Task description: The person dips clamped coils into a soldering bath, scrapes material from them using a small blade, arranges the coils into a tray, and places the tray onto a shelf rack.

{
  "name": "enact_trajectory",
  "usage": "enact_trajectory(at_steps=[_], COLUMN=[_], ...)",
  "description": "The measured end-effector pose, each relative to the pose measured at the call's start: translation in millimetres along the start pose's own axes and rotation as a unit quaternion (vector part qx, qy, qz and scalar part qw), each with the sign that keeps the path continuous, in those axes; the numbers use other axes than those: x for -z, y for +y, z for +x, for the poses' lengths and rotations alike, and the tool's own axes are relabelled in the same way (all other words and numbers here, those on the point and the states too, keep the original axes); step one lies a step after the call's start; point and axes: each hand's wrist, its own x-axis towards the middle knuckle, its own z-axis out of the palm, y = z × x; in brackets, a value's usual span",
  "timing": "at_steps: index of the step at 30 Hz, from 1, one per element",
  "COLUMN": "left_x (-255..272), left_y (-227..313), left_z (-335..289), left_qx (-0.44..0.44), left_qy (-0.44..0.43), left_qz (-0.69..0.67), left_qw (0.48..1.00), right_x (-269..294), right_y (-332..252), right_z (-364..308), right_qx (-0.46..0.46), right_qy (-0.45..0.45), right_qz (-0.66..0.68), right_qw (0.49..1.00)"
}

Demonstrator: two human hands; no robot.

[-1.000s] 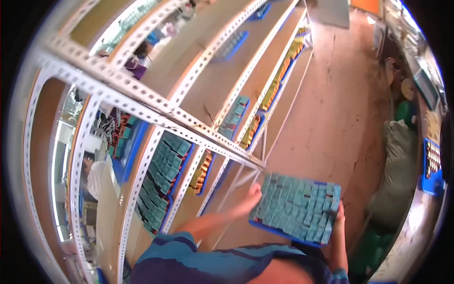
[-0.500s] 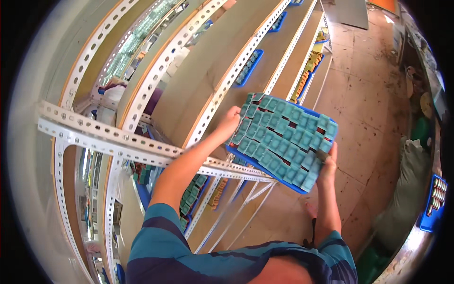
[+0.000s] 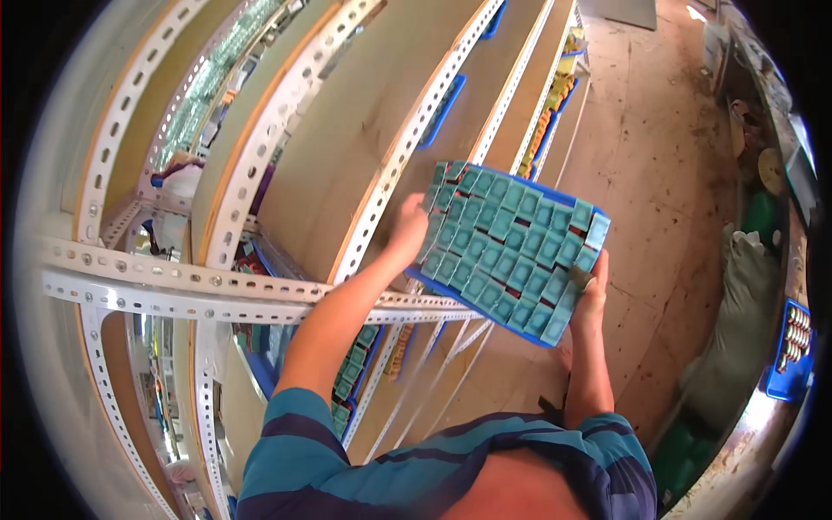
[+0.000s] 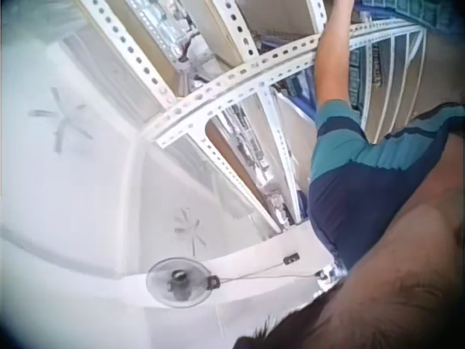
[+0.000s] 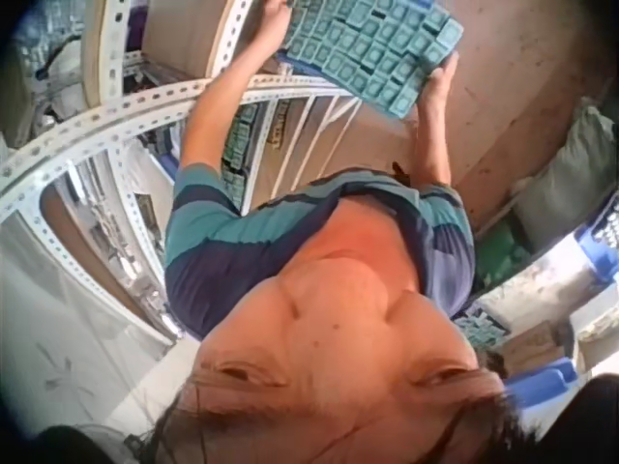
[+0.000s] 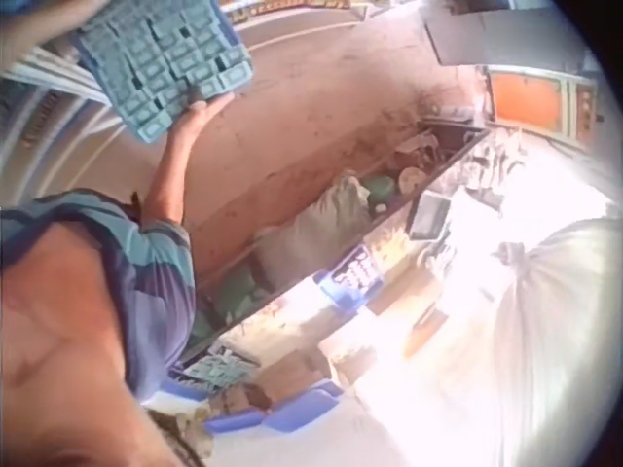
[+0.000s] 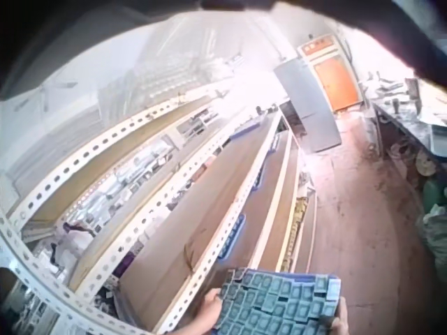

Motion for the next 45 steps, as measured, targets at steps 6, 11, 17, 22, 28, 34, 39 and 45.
enact_trajectory(at_steps=[6,11,17,22,28,34,39,45], left_x=[15,84,14,123,104,92,96,90], left_y=[-9,-65,99,144,149,157,153,158], left_z=[8,23,-126,-196,-174,-176,-173,-173], left_qx=[0.055,0.050,-0.307,-0.409,-0.353,-0.305,-0.315,-0.321], left_qy=[0.062,0.155,-0.100,0.151,0.101,0.088,0.082,0.077], left_qz=[-0.019,-0.002,0.242,0.561,0.705,0.720,0.725,0.733], left_qw=[0.996,0.987,0.915,0.704,0.607,0.617,0.607,0.595], right_x=[-12,-55,-28,-55,-64,-106,-119,-98], right_y=[8,38,11,13,45,92,116,110], right_z=[6,16,36,51,59,67,66,35], right_qx=[-0.013,-0.032,-0.058,-0.068,-0.056,-0.130,-0.220,-0.043], right_qy=[-0.024,-0.052,-0.065,-0.051,-0.111,-0.151,-0.191,-0.156], right_qz=[-0.010,0.025,-0.089,-0.111,-0.098,-0.119,-0.032,-0.201], right_qw=[1.000,0.998,0.992,0.990,0.987,0.973,0.956,0.966])
